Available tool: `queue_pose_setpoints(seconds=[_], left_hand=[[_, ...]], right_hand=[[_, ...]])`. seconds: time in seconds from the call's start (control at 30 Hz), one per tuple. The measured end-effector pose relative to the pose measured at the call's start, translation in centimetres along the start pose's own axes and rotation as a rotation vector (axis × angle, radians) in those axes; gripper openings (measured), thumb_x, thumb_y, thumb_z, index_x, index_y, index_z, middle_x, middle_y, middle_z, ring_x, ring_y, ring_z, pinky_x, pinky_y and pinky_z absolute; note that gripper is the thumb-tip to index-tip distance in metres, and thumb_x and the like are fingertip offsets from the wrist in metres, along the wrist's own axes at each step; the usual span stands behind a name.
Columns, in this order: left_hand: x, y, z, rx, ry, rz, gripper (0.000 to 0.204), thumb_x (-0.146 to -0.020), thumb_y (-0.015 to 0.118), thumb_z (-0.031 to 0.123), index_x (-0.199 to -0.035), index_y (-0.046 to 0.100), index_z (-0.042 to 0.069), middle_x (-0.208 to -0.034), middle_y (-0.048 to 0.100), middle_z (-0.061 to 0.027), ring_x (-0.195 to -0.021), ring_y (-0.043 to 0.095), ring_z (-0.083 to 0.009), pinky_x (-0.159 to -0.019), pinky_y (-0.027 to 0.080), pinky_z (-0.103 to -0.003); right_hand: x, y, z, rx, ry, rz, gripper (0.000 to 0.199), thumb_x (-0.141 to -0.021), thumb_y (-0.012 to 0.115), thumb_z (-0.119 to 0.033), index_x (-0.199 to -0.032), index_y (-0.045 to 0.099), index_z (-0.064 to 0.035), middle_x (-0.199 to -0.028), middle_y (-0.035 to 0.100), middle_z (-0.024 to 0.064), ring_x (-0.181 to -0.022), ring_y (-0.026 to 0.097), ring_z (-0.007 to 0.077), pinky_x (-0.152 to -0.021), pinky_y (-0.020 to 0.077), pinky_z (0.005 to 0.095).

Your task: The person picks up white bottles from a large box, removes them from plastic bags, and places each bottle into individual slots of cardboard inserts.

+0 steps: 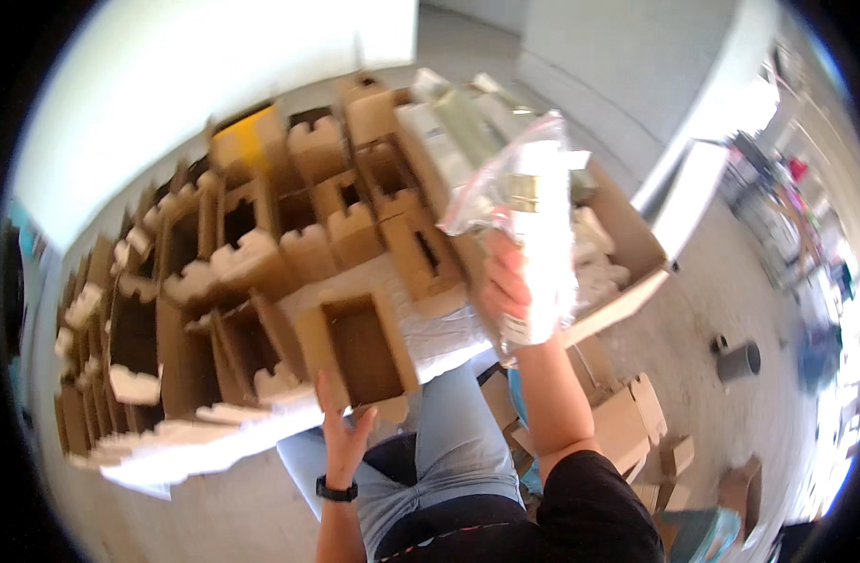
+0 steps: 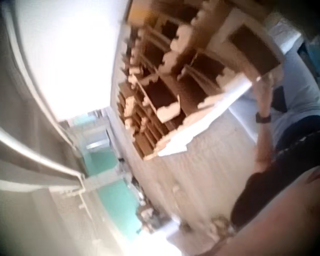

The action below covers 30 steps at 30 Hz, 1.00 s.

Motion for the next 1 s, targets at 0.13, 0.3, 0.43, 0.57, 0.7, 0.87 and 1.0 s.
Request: queue_pose_setpoints(seconds=[0.13,0.3,0.43,0.57,0.7,0.87,1.0], left_hand=[[-0.2,0.5,0.1,0.031,-0.001,-0.016,0.094,-0.08,0.074,0.012,-0.151,0.014,0.0,-0.152,0.028,-0.0236,-0.139,0.033,-0.0332,-0.112,0.029,-0.037],[0.1,-0.1,-0.1,-0.017,-0.01,-0.005,0.095,-0.079,0.074,0.01,-0.151,0.013,0.001,-0.15,0.03,-0.0236,-0.137,0.037,-0.0327,-0.109,0.033,-0.036],[-0.2,-0.3,-0.1,0.015,0.005,-0.009,0.096,-0.078,0.074,0.008,-0.151,0.013,0.001,-0.15,0.031,-0.0219,-0.138,0.035,-0.0311,-0.111,0.031,-0.036],[-0.3,-0.3,-0.7,0.001,-0.007,0.0,0.097,-0.077,0.075,0.006,-0.152,0.013,0.003,-0.151,0.029,-0.0212,-0.139,0.031,-0.0314,-0.113,0.028,-0.038],[-0.3,-0.3,-0.6,0.03,-0.029,-0.007,0.097,-0.077,0.074,0.004,-0.152,0.012,0.004,-0.153,0.025,-0.0212,-0.141,0.028,-0.0329,-0.114,0.026,-0.04],[-0.2,-0.1,-1.0,0.033,-0.011,-0.012,0.097,-0.077,0.074,0.004,-0.152,0.013,0.004,-0.154,0.024,-0.0214,-0.142,0.026,-0.0331,-0.115,0.025,-0.04],[-0.2,-0.2,-0.4,0.009,0.01,-0.012,0.096,-0.077,0.074,0.005,-0.152,0.013,0.003,-0.153,0.026,-0.0227,-0.141,0.028,-0.0336,-0.114,0.026,-0.039]], right_hand=[[0.5,-1.1,2.6,-0.059,0.087,-0.031,0.057,-0.099,0.04,-0.031,-0.141,0.032,0.0062,-0.089,0.048,0.0156,-0.055,0.048,0.0199,-0.04,0.0448,0.0311],[2.8,-4.5,7.1,0.035,0.126,0.2,0.063,-0.095,0.049,-0.042,-0.138,0.037,0.0018,-0.103,0.051,0.0175,-0.069,0.056,0.0238,-0.046,0.0488,0.0354],[6.6,-8.1,7.7,0.532,0.12,0.524,0.056,-0.097,0.045,-0.044,-0.135,0.041,-0.0022,-0.12,0.054,0.0166,-0.086,0.059,0.0236,-0.06,0.0523,0.0333],[8.0,-8.3,7.0,0.649,0.128,0.642,0.055,-0.098,0.045,-0.042,-0.136,0.04,-0.0036,-0.127,0.053,0.0175,-0.091,0.062,0.0239,-0.065,0.0538,0.0332],[9.1,-6.8,5.2,0.962,0.114,0.727,0.051,-0.097,0.045,-0.029,-0.14,0.034,-0.003,-0.129,0.053,0.0195,-0.088,0.063,0.0237,-0.067,0.0541,0.0339],[9.2,-3.8,3.6,1.501,-0.132,0.591,0.059,-0.082,0.071,-0.002,-0.133,0.04,-0.0026,-0.117,0.056,0.0111,-0.104,0.056,0.0179,-0.091,0.0442,0.0307],[10.2,-3.1,3.3,1.971,-0.198,0.631,0.058,-0.073,0.081,-0.005,-0.121,0.048,-0.0018,-0.108,0.056,0.0092,-0.1,0.055,0.0159,-0.09,0.0441,0.0295]])
Point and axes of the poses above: each hand's wrist, its own x-axis away from the middle knuckle, its own y-axis out of the palm, z = x × y, the point moved 9 cm from there along -x, towards the middle knuckle
